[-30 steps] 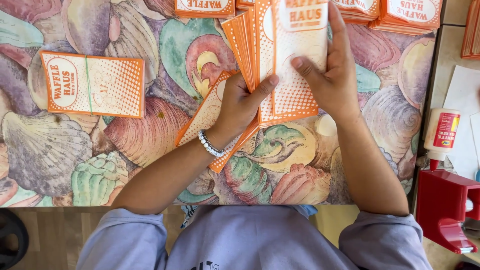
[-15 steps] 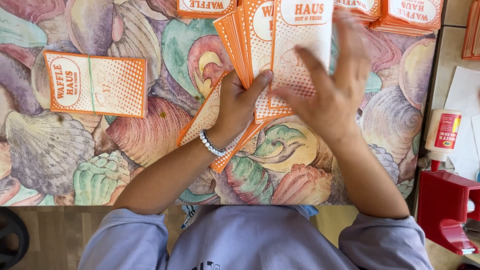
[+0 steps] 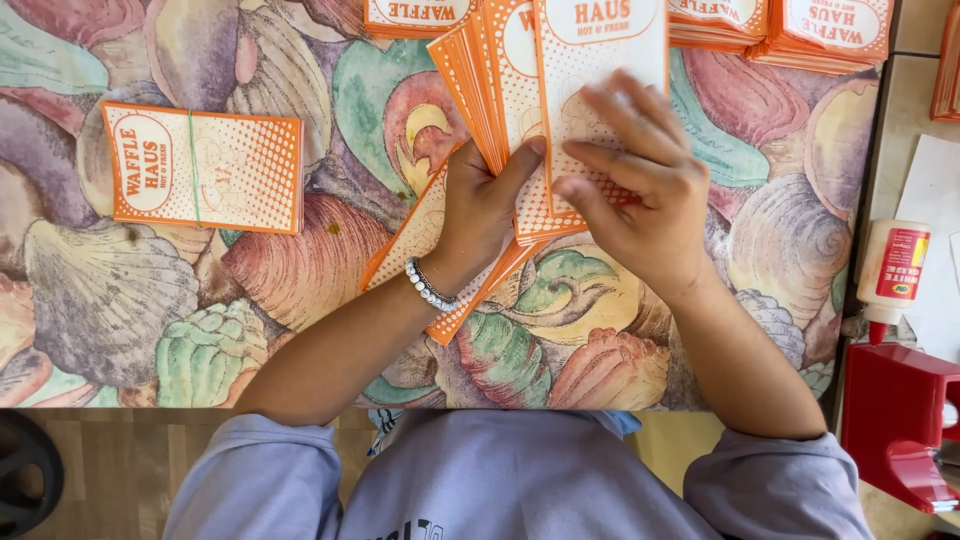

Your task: The person is organizing and stacking orange paper sleeves on a table.

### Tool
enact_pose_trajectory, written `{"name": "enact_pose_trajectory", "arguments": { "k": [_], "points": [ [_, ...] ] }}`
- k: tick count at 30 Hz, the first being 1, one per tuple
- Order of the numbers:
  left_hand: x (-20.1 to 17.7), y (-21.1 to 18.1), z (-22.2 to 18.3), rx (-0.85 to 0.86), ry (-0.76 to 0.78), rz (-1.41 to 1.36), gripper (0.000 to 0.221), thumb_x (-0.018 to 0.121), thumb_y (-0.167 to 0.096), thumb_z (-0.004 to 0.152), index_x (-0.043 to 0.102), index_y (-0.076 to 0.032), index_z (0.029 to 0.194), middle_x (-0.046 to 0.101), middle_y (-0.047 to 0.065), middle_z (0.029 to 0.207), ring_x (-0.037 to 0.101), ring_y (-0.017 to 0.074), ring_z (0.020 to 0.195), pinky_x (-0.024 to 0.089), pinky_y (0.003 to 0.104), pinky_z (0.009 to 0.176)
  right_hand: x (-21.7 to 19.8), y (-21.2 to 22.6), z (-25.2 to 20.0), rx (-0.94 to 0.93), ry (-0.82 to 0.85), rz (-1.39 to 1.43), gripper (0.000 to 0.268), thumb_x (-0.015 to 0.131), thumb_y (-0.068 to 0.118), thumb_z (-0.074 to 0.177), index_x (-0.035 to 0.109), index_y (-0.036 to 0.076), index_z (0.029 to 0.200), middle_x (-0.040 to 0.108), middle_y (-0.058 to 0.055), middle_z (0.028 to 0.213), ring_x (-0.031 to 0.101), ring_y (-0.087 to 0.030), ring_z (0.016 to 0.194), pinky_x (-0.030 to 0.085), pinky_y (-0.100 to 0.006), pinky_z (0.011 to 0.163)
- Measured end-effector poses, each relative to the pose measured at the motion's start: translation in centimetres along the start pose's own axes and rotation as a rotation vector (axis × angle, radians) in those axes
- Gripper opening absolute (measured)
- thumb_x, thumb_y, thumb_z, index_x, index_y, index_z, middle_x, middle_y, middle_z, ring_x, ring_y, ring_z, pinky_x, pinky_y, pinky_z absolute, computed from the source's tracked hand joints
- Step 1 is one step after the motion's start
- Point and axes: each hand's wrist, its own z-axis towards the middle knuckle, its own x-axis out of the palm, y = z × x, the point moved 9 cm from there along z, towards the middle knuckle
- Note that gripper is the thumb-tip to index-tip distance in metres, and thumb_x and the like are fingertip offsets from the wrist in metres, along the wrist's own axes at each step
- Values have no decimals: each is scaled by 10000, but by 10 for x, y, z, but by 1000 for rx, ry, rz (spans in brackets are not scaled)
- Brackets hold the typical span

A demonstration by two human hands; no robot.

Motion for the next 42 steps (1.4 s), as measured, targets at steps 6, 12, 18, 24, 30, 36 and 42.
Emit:
{"name": "enact_pose_trajectory", "arguments": {
  "k": [6, 12, 18, 24, 30, 36, 42],
  "points": [
    [5, -11, 3, 2, 52, -21, 225, 668, -240, 955, 548, -182, 774, 553, -96, 750, 518, 28, 726, 443, 235, 662, -18, -40, -6, 255, 17, -26, 907, 840, 243, 1113, 150, 108, 1686, 130, -139, 1779, 173, -330, 1713, 291, -552, 1470],
    [30, -34, 18, 82, 276, 260, 384, 538, -537, 968, 454, -185, 841, 425, -70, 717, 416, 73, 682, 333, 242, 645, -11, -51, 3, 366, -57, 348, 631, 901, 36, 914, 455, 37, 1360, 592, -106, 1273, 595, -224, 1183, 542, -357, 992],
    [47, -46, 22, 202, 308, 367, 528, 609, -550, 962, 536, -140, 1286, 711, 0, 1126, 663, 131, 1110, 530, 294, 955, -10, -58, 5, 280, -38, 609, 662, 857, -54, 912, 405, 39, 1386, 580, -161, 1362, 590, -250, 1285, 553, -405, 1115],
    [41, -40, 10, 187, 412, 544, 696, 624, -569, 959, 388, -103, 1419, 642, 63, 1296, 661, 187, 1183, 593, 305, 941, -6, -69, 4, 370, 151, 541, 430, 841, -4, 907, 588, 15, 1254, 679, -133, 1296, 678, -244, 1220, 593, -380, 1082],
    [1, -89, -50, 315, 271, 1193, 1135, 563, -822, 822, 236, -25, 1560, 426, 235, 1563, 424, 384, 1462, 378, 533, 1224, -59, -107, -1, 361, -2, 589, 491, 866, -69, 919, 563, 34, 1290, 668, -139, 1322, 687, -271, 1270, 636, -411, 1092],
    [-48, -48, -101, 61, 268, 1712, 1504, 913, -777, 537, 161, -48, 1616, 306, 302, 1596, 335, 469, 1462, 333, 617, 1127, -93, -142, -18, 431, 219, 342, 488, 866, -35, 948, 581, -9, 1343, 658, -147, 1423, 669, -246, 1315, 615, -368, 1099],
    [-42, -54, -90, 56, 294, 1730, 1374, 958, -609, 554, 249, -59, 1595, 476, 217, 1406, 504, 410, 1227, 474, 564, 933, -98, -140, -15, 616, 637, -255, 575, 894, 113, 797, 646, 33, 1310, 731, -102, 1200, 650, -225, 1045, 476, -406, 868]
  ]
}}
